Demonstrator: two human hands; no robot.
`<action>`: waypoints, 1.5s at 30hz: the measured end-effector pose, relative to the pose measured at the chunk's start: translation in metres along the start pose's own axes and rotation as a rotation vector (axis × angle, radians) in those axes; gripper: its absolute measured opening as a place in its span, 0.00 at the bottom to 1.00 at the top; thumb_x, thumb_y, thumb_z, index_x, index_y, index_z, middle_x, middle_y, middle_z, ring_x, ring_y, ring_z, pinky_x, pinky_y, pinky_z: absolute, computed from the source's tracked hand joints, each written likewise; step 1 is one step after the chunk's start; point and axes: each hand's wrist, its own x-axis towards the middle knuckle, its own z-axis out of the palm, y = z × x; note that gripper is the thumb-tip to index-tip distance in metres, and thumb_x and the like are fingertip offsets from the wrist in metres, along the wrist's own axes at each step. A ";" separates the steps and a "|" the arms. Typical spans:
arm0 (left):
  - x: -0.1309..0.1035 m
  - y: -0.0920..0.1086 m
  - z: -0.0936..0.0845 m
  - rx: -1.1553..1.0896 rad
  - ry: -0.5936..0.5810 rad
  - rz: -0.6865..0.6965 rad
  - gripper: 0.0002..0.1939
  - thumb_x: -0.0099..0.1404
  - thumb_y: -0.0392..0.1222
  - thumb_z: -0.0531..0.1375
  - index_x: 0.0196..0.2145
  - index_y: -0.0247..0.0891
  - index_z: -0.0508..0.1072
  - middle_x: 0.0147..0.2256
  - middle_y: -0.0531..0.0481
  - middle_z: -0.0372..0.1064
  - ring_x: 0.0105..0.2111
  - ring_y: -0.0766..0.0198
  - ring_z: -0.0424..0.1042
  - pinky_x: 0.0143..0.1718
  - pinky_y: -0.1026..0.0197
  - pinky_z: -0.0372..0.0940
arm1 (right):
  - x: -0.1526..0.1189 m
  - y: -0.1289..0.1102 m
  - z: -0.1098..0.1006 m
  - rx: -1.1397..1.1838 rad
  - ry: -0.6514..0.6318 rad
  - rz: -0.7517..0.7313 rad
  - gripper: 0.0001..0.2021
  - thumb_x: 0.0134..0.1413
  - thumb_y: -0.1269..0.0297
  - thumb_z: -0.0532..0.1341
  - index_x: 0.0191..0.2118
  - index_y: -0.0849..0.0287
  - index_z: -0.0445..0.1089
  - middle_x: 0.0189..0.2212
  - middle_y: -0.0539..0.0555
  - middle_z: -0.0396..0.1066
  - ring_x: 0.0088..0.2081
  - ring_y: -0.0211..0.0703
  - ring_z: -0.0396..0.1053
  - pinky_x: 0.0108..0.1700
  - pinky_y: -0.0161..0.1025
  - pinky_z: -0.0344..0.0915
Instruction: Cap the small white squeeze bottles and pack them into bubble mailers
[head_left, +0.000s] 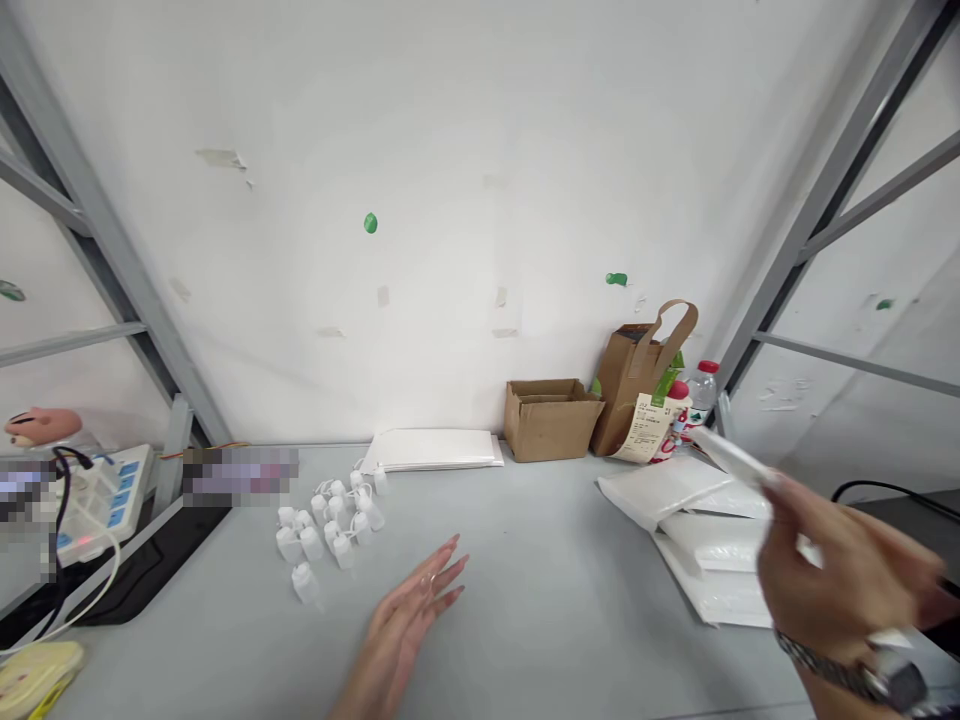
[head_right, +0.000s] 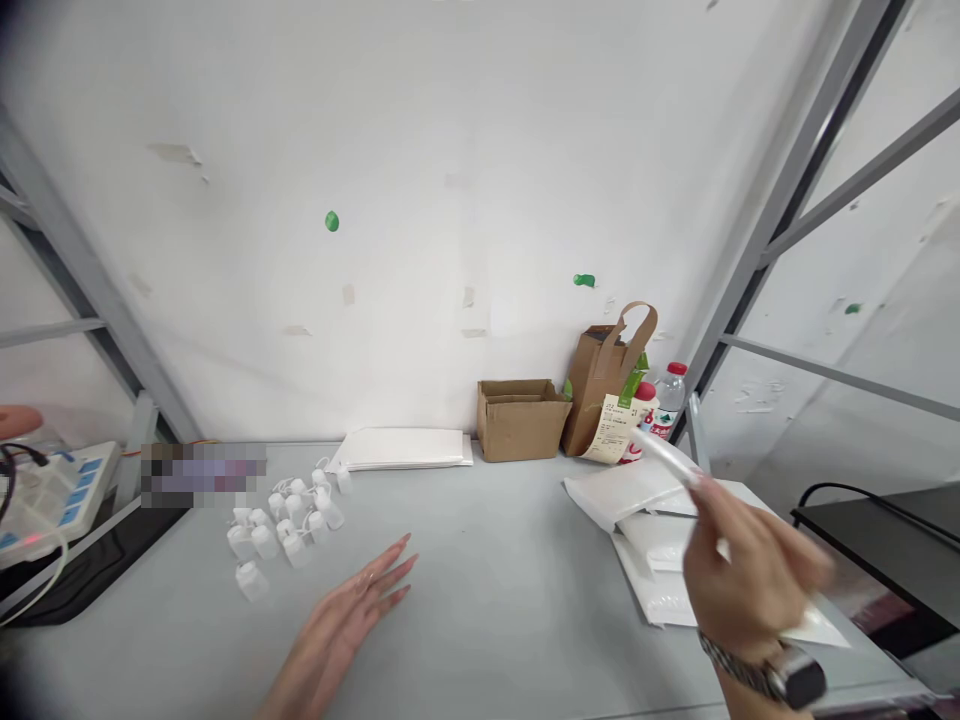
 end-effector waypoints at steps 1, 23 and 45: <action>0.000 -0.001 0.000 -0.017 0.005 0.007 0.22 0.59 0.50 0.56 0.48 0.37 0.70 0.58 0.43 0.54 0.57 0.48 0.54 0.57 0.47 0.50 | -0.001 0.006 0.012 -0.026 -0.046 -0.133 0.12 0.57 0.64 0.53 0.44 0.57 0.69 0.35 0.57 0.74 0.37 0.47 0.68 0.45 0.48 0.59; -0.035 0.009 -0.016 0.295 0.355 0.159 0.19 0.53 0.54 0.60 0.37 0.40 0.76 0.44 0.44 0.72 0.45 0.49 0.69 0.51 0.48 0.60 | -0.023 -0.210 0.230 0.191 -0.908 -0.291 0.19 0.53 0.52 0.56 0.43 0.61 0.67 0.42 0.64 0.67 0.43 0.54 0.63 0.39 0.43 0.59; -0.018 0.004 -0.008 0.166 0.365 0.121 0.26 0.50 0.56 0.62 0.43 0.37 0.73 0.46 0.43 0.70 0.48 0.52 0.68 0.53 0.51 0.59 | -0.019 -0.184 0.088 0.952 -1.108 0.603 0.26 0.52 0.38 0.43 0.21 0.57 0.57 0.13 0.45 0.53 0.15 0.35 0.54 0.18 0.33 0.53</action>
